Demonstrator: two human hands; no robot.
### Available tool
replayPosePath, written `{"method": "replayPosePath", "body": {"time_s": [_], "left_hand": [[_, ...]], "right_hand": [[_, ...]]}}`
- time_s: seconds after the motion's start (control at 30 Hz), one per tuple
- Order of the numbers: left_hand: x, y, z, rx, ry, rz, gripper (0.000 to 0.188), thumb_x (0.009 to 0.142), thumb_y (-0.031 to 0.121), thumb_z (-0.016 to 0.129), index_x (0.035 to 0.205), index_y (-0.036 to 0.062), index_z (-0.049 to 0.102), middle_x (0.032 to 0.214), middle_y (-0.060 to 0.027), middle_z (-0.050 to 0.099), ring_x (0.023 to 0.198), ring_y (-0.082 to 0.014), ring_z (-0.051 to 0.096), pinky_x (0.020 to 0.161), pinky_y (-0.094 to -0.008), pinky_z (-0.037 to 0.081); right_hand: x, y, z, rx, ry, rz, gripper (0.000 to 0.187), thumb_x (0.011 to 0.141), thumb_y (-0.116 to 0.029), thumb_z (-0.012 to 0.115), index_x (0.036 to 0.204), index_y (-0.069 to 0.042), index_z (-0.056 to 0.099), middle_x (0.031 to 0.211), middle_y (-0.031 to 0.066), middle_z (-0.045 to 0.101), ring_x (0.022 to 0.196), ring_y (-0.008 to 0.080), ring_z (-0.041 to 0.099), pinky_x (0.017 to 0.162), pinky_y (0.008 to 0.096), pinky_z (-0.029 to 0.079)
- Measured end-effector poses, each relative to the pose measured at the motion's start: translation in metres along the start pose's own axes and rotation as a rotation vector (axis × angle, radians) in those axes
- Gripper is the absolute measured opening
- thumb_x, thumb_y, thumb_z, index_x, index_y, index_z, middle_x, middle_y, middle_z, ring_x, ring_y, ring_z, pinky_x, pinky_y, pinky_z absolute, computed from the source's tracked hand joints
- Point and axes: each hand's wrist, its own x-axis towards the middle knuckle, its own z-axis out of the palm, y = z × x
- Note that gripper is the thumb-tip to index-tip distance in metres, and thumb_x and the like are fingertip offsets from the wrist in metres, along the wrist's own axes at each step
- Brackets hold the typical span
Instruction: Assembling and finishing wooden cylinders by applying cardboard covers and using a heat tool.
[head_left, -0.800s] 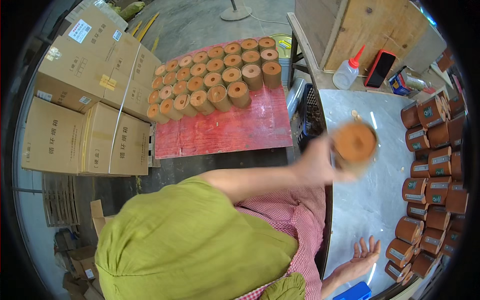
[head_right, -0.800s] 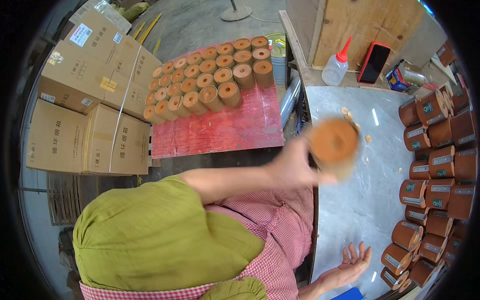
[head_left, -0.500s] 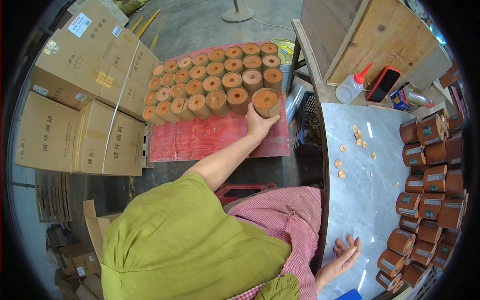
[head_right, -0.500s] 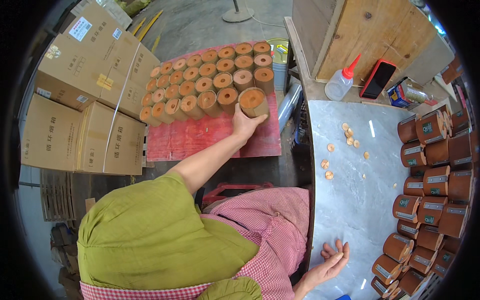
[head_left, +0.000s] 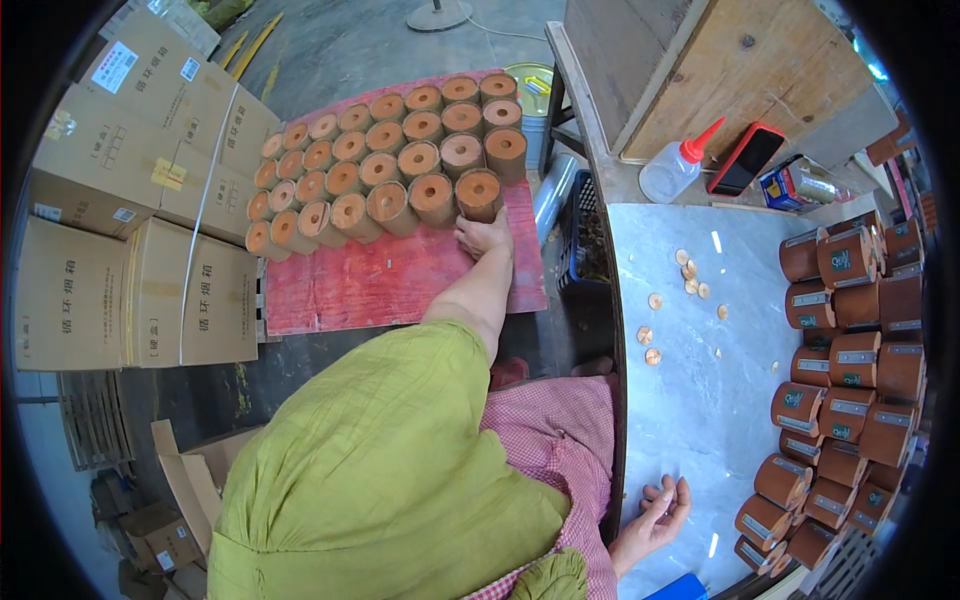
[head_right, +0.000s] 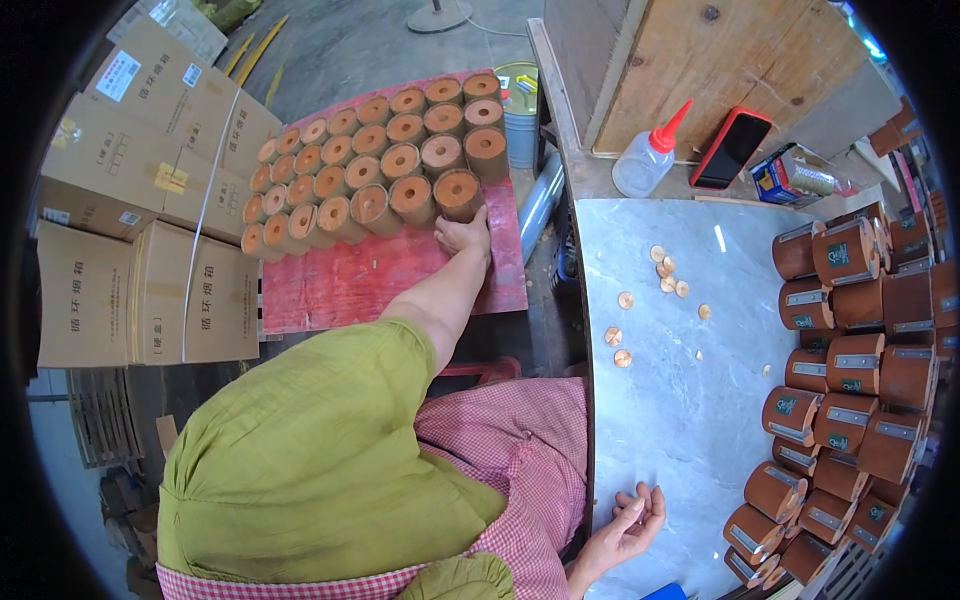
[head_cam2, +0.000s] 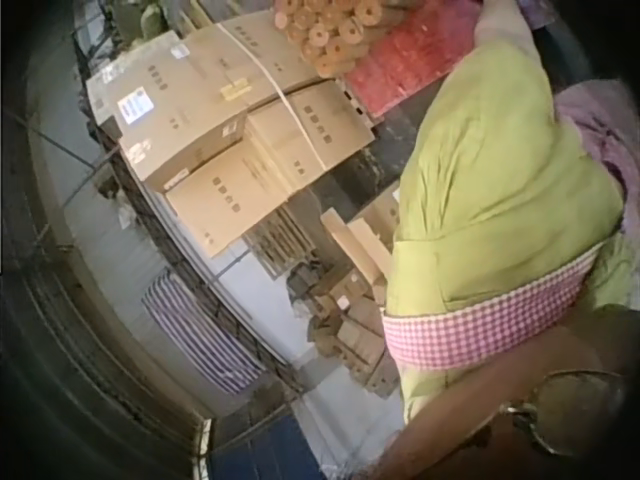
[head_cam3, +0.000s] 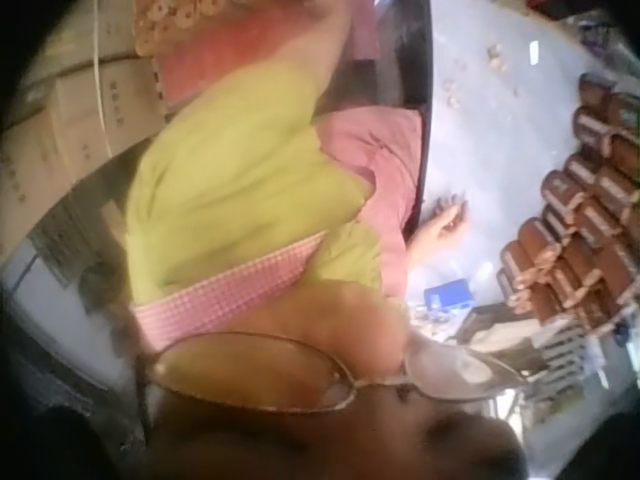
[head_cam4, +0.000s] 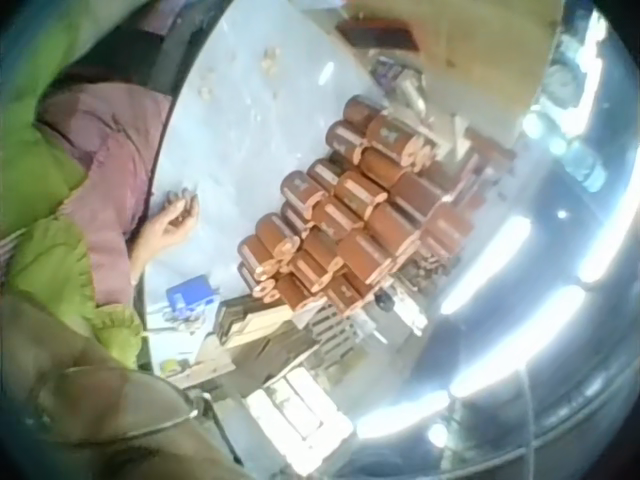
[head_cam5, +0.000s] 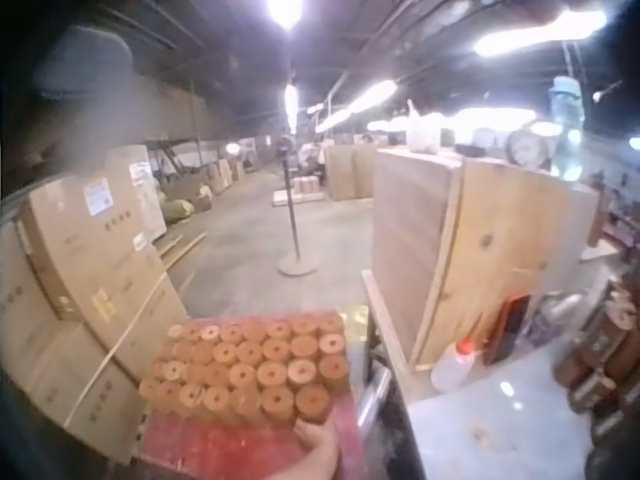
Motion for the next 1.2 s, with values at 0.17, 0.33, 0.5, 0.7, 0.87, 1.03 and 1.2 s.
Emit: {"method": "replayPosePath", "body": {"time_s": [0.17, 0.33, 0.5, 0.7, 0.87, 1.03, 1.2], "left_hand": [[0.011, 0.011, 0.024, -0.085, 0.057, -0.128, 0.096, 0.062, 0.03, 0.099, 0.138, 0.0015, 0.047, 0.139, -0.0277, 0.053, 0.128, -0.0455, 0.052, 0.112, -0.0528, 0.042], [0.019, -0.002, 0.053, -0.135, -0.097, -0.278, 0.106, 0.072, 0.039, 0.094, 0.153, 0.0027, 0.036, 0.151, -0.0252, 0.048, 0.141, -0.034, 0.047, 0.119, -0.048, 0.036], [0.015, 0.017, -0.007, -0.124, -0.379, -0.357, 0.092, 0.081, 0.043, 0.085, 0.151, 0.0013, 0.043, 0.15, -0.0256, 0.049, 0.124, -0.0394, 0.061, 0.096, -0.0565, 0.057], [0.17, -0.043, 0.064, -0.441, -1.041, -0.389, 0.065, 0.105, 0.04, 0.048, 0.159, 0.0056, 0.037, 0.166, -0.0089, 0.035, 0.154, -0.026, 0.03, 0.129, -0.043, 0.017], [0.094, -0.074, -0.013, -0.155, -0.814, -0.244, 0.027, 0.096, 0.013, 0.071, 0.116, -0.002, 0.062, 0.114, -0.0163, 0.067, 0.098, -0.0293, 0.069, 0.082, -0.0353, 0.061], [0.037, -0.059, -0.087, -0.239, -0.938, -0.028, 0.037, 0.098, 0.013, 0.069, 0.131, 0.0032, 0.054, 0.135, -0.0161, 0.058, 0.117, -0.0274, 0.062, 0.103, -0.0407, 0.051], [-0.041, 0.033, -0.164, -0.185, -0.99, 0.685, 0.042, 0.101, 0.007, 0.065, 0.139, 0.0003, 0.051, 0.135, -0.0149, 0.059, 0.122, -0.0234, 0.06, 0.106, -0.0368, 0.049]], "right_hand": [[0.008, 0.008, -0.008, 0.013, -0.02, -0.007, 0.034, 0.107, -0.018, 0.056, 0.136, -0.001, 0.057, 0.114, 0.0086, 0.069, 0.084, 0.012, 0.061, 0.072, 0.0256, 0.048], [0.015, 0.023, -0.009, 0.111, -0.019, -0.023, 0.031, 0.103, -0.011, 0.06, 0.133, -0.001, 0.061, 0.109, 0.0078, 0.069, 0.083, 0.0115, 0.064, 0.072, 0.0249, 0.052], [0.008, 0.009, -0.013, 0.16, -0.119, 0.027, 0.03, 0.101, -0.004, 0.063, 0.129, 0.003, 0.06, 0.108, 0.009, 0.071, 0.093, 0.0145, 0.071, 0.082, 0.0278, 0.057], [0.036, 0.004, -0.067, -0.075, 0.298, -0.29, 0.042, 0.088, -0.005, 0.074, 0.127, 0.003, 0.061, 0.114, 0.0193, 0.067, 0.1, 0.0293, 0.068, 0.086, 0.0372, 0.055], [0.108, 0.016, -0.142, -0.498, 0.74, -0.367, 0.07, 0.079, -0.02, 0.084, 0.138, 0.002, 0.053, 0.13, 0.0218, 0.062, 0.131, 0.0417, 0.05, 0.112, 0.0486, 0.038], [0.148, 0.036, -0.172, -0.896, 0.657, -0.236, 0.085, 0.072, -0.033, 0.089, 0.139, 0.001, 0.052, 0.134, 0.0225, 0.06, 0.133, 0.0421, 0.048, 0.114, 0.0527, 0.035], [0.132, 0.025, -0.169, -0.844, 0.566, -0.236, 0.089, 0.066, -0.034, 0.092, 0.138, 0.001, 0.053, 0.129, 0.0209, 0.062, 0.131, 0.0402, 0.05, 0.113, 0.0534, 0.035]]}}
